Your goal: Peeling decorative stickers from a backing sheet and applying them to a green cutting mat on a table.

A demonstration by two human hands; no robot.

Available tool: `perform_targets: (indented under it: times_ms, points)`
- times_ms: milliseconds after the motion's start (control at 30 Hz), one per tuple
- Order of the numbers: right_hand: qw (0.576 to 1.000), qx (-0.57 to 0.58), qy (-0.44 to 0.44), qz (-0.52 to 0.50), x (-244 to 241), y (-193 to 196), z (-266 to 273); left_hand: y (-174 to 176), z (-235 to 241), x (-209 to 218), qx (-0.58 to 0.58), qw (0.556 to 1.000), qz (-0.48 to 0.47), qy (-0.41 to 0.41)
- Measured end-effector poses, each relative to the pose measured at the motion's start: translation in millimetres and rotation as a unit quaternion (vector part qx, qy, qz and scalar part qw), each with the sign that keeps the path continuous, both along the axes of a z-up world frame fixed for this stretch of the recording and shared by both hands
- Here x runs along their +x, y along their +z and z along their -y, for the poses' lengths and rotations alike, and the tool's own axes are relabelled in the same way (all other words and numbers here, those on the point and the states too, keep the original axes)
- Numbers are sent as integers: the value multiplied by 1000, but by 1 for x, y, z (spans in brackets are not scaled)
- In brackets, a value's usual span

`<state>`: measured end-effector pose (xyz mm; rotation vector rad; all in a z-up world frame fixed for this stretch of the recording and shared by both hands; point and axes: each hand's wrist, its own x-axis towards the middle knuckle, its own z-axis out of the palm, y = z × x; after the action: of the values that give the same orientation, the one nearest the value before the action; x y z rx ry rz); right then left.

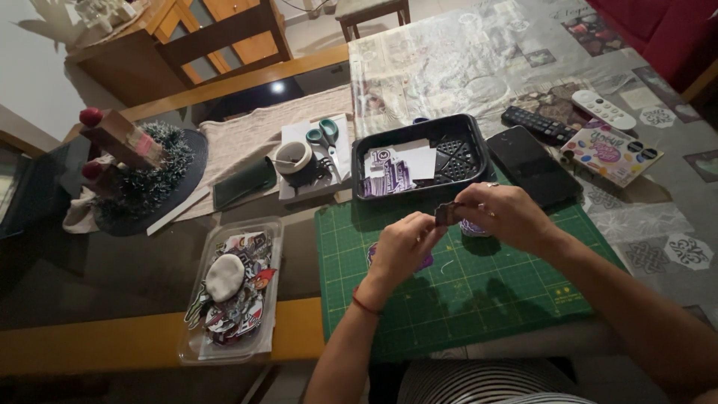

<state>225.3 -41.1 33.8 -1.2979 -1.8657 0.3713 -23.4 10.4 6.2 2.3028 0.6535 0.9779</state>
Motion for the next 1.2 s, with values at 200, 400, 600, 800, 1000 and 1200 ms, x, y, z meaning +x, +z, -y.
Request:
perform_targets:
  times_ms: [200,400,600,800,1000,1200]
  points:
    - [997,-50,0,-50,-1,7,2,-3,-3,2,-46,998,33,-1]
    - [992,-56,-11,-111,-3,16,8,-8,-6,2,-184,975,122,-19]
    - [990,-58,-4,-127,2,10,4,9,1,-1,-233,962,144,-26]
    - [992,-25,14,-125,4,9,1,0,-2,-2,-211,969,128,-32]
    - [980,136,117,86,-5,17,5,1,2,0,-142,987,27,-68]
    - [964,158,-21,211,5,11,3,13,-2,-8,-103,994,29,-17]
